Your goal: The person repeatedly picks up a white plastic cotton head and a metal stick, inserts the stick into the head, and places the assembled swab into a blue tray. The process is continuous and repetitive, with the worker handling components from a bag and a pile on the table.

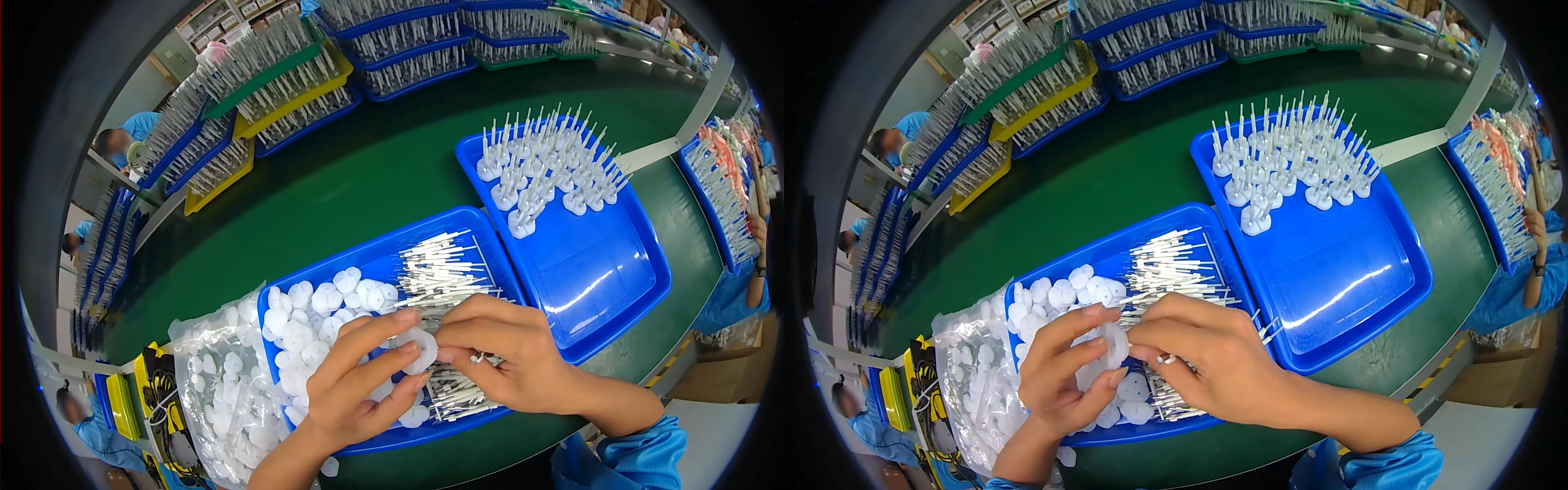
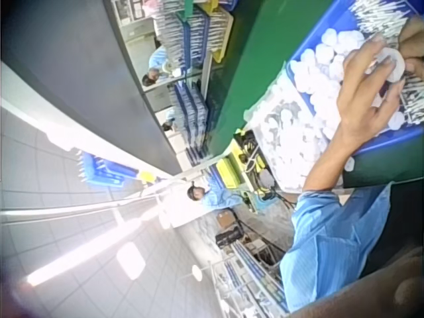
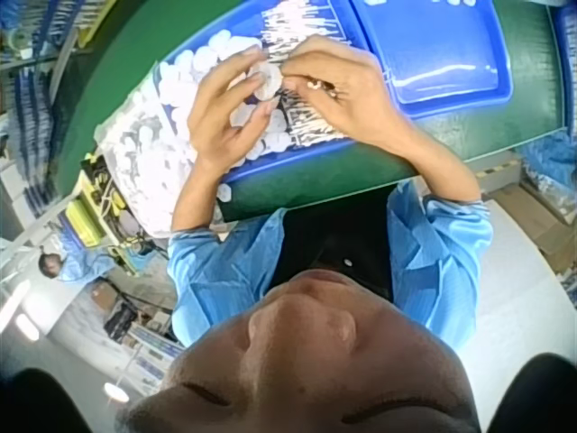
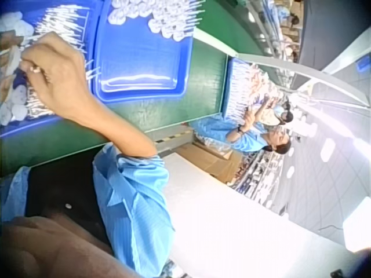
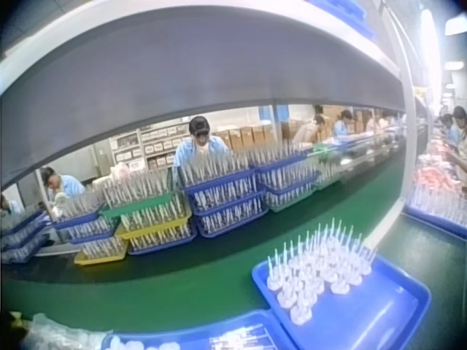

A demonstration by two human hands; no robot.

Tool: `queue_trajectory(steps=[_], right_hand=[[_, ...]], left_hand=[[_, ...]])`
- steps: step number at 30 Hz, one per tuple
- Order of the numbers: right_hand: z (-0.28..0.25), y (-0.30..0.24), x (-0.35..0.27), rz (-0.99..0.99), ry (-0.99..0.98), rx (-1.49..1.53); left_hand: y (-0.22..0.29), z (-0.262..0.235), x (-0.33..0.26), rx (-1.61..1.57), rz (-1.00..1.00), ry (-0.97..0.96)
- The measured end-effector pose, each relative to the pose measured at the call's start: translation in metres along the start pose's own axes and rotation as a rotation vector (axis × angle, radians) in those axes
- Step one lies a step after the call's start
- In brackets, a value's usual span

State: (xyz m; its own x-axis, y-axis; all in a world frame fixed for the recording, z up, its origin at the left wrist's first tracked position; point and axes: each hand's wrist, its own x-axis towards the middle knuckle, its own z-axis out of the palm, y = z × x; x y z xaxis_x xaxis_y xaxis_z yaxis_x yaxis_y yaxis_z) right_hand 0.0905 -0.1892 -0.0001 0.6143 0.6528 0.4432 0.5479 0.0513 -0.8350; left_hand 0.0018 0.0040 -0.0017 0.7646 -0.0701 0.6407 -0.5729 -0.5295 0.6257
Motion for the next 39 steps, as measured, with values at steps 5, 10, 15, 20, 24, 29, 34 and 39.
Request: queue_trajectory(steps=[5, 10, 15, 20, 24, 29, 34, 39], right_hand=[[0.002, 0.003, -0.002, -0.049, 0.025, -0.004], [-0.012, -0.017, 0.009, 0.205, -0.1, 0.109], [-0.02, -0.014, 0.011, 0.128, -0.116, -0.02], [-0.013, -0.017, 0.007, 0.257, -0.08, -0.015], [-0.01, -0.015, 0.007, 0.169, -0.072, 0.021], [-0.012, -0.009, 0.009, 0.056, -0.078, -0.081], [-0.015, -0.012, 0.01, 0.081, -0.076, -0.1], [-0.014, -0.01, 0.008, 0.091, -0.097, -0.085]], left_hand=[[-0.005, -0.002, 0.002, -0.152, -0.059, -0.068], [0.009, 0.004, 0.004, -0.562, -0.472, 0.306], [-0.004, -0.012, 0.001, -0.317, -0.639, 0.207], [-0.004, -0.005, 0.005, -0.433, -0.697, 0.143], [-0.002, -0.005, 0.004, -0.74, -0.815, 0.104], [-0.002, -0.004, 0.001, -0.899, -0.808, 0.112], [-0.004, -0.004, -0.001, -0.939, -0.759, 0.114], [-0.006, -0.003, -0.003, -0.795, -0.637, 0.093]])
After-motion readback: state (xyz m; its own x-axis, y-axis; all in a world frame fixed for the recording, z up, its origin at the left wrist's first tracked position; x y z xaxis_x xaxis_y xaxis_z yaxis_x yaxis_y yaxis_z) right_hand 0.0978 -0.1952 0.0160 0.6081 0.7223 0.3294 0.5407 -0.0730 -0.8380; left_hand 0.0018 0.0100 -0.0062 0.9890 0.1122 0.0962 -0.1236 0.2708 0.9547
